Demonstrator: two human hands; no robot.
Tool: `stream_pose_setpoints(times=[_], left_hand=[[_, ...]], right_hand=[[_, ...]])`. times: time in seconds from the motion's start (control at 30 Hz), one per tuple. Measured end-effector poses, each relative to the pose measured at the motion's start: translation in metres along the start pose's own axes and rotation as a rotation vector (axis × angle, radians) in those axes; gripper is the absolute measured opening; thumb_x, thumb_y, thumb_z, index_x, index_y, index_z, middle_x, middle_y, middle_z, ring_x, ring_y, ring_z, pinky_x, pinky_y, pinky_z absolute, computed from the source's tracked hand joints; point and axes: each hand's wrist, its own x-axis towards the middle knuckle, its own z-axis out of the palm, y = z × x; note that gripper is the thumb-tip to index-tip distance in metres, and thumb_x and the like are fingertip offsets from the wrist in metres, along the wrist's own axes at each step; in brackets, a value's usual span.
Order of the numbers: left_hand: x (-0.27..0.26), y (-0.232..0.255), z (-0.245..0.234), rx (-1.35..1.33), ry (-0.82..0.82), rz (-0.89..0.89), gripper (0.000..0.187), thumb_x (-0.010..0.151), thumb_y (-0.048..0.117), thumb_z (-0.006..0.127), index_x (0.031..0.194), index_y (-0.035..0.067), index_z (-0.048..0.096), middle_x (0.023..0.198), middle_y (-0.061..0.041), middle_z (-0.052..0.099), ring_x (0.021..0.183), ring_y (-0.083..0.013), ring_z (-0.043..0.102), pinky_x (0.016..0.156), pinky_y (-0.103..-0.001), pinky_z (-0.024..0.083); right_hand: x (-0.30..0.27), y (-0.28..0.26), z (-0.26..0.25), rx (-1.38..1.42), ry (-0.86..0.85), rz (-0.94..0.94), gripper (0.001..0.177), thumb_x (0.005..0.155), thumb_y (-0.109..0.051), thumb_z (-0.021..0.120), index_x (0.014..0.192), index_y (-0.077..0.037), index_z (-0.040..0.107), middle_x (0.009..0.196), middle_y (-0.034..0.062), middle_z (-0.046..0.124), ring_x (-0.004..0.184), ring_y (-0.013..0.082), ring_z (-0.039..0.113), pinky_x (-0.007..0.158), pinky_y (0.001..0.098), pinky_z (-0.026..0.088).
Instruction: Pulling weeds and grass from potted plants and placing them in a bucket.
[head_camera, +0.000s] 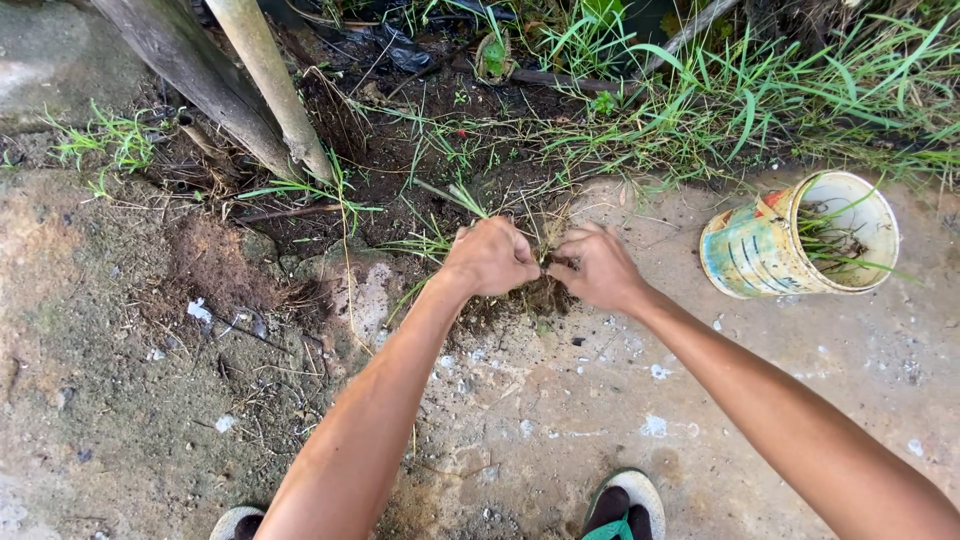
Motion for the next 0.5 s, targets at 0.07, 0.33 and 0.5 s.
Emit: stream_pose_setpoints(times=[0.07, 0.33, 0.5], left_hand=[[0.003, -0.003, 0.001, -0.030, -0.014, -0.007, 0.010, 0.081, 0.028, 0.082, 0.076, 0.019, 0.080, 0.084, 0.001, 0.074, 0.083, -0.0114, 0.065, 0.102, -0.051, 0.040], [-0.003, -0.008, -0.021, -0.160, -0.050, 0.002, 0.010, 0.079, 0.028, 0.082, 0.078, 0.019, 0.080, 0.088, 0.001, 0.079, 0.085, -0.0102, 0.073, 0.094, -0.036, 0.056], [-0.012, 0.004, -0.031, 0.021, 0.020, 0.011, 0.008, 0.080, 0.026, 0.082, 0.080, 0.018, 0.081, 0.093, 0.002, 0.078, 0.090, -0.0147, 0.072, 0.111, -0.050, 0.035]], right_hand=[[0.003, 0.000, -0.005, -0.121, -0.019, -0.021, 0.024, 0.084, -0.021, 0.079, 0.103, -0.007, 0.080, 0.110, 0.0091, 0.075, 0.102, 0.0213, 0.061, 0.100, 0.0486, 0.042], [-0.017, 0.050, -0.018, -0.501, -0.238, 0.146, 0.026, 0.093, -0.034, 0.072, 0.111, -0.016, 0.079, 0.090, 0.0036, 0.074, 0.088, 0.0201, 0.057, 0.092, 0.0388, 0.044], [-0.028, 0.093, -0.002, -0.352, -0.283, 0.068, 0.029, 0.082, -0.035, 0.076, 0.103, -0.015, 0.080, 0.087, 0.0051, 0.073, 0.078, 0.0143, 0.060, 0.099, 0.0529, 0.047]])
